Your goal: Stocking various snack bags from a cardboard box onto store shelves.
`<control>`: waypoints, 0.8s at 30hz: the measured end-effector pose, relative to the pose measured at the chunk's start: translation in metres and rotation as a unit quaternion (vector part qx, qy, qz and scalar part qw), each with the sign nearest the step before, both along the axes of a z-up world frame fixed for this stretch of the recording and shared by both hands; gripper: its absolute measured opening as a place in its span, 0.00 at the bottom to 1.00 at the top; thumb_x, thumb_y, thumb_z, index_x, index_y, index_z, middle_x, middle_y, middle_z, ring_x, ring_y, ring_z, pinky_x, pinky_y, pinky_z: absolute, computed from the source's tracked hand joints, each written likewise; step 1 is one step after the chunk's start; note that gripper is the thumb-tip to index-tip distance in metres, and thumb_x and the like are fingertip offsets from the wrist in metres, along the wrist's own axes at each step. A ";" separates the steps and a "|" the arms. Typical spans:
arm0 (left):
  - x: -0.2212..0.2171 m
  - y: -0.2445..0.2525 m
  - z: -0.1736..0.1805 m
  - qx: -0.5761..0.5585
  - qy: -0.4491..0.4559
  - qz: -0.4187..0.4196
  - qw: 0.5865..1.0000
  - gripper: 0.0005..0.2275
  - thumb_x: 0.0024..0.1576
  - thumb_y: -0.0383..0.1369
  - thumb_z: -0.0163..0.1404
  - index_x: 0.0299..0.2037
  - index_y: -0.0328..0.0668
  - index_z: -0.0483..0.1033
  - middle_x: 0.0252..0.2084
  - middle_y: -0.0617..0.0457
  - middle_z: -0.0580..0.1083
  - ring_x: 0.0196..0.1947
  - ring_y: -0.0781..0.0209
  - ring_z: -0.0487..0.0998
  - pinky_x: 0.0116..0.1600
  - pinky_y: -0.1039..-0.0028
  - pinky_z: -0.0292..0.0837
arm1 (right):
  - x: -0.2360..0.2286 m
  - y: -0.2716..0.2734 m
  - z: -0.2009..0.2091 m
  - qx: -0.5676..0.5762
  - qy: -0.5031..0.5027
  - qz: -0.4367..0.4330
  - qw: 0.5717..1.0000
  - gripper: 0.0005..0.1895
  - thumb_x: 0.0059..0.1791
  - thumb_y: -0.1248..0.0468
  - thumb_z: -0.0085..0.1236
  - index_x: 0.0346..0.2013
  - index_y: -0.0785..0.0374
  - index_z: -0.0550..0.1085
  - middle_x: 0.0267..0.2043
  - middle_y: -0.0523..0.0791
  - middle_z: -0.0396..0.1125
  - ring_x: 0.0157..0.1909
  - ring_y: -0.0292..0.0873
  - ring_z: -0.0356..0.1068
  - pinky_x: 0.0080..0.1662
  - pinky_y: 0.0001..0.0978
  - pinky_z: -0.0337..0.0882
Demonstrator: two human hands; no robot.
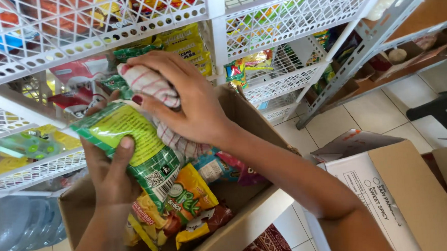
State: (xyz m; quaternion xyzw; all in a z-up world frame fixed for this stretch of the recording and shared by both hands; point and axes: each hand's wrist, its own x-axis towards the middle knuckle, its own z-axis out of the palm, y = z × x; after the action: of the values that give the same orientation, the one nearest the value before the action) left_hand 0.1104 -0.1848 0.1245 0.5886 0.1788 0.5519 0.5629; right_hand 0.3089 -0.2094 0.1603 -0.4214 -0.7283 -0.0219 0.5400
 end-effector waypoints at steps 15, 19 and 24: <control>-0.008 0.001 0.000 0.059 -0.057 0.027 0.996 0.21 0.71 0.33 0.53 0.70 0.39 0.58 0.73 0.41 0.60 0.69 0.54 0.64 0.76 0.63 0.60 | 0.005 -0.014 -0.038 -0.007 0.008 0.042 0.999 0.22 0.56 0.55 0.58 0.64 0.53 0.70 0.67 0.47 0.63 0.69 0.45 0.64 0.70 0.47 0.63; -0.013 0.003 -0.015 -0.012 -0.077 -0.055 0.995 0.26 0.65 0.37 0.58 0.68 0.37 0.60 0.70 0.39 0.61 0.69 0.50 0.65 0.76 0.61 0.58 | 0.032 0.003 -0.075 -0.321 0.311 0.135 0.884 0.28 0.53 0.53 0.59 0.64 0.64 0.68 0.58 0.51 0.70 0.58 0.44 0.66 0.65 0.37 0.68; 0.003 -0.006 0.014 -0.091 -0.023 -0.044 0.995 0.32 0.59 0.39 0.57 0.72 0.42 0.57 0.69 0.37 0.65 0.69 0.47 0.68 0.75 0.61 0.61 | 0.061 0.000 -0.121 -0.427 0.331 0.325 0.776 0.42 0.48 0.54 0.66 0.71 0.68 0.61 0.68 0.48 0.64 0.70 0.41 0.61 0.70 0.35 0.60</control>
State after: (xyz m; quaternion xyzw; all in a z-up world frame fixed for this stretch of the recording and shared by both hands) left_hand 0.1134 -0.1913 0.1384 0.5292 0.1894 0.5212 0.6422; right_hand 0.3695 -0.2094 0.0395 -0.3280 -0.5332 0.6088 0.4873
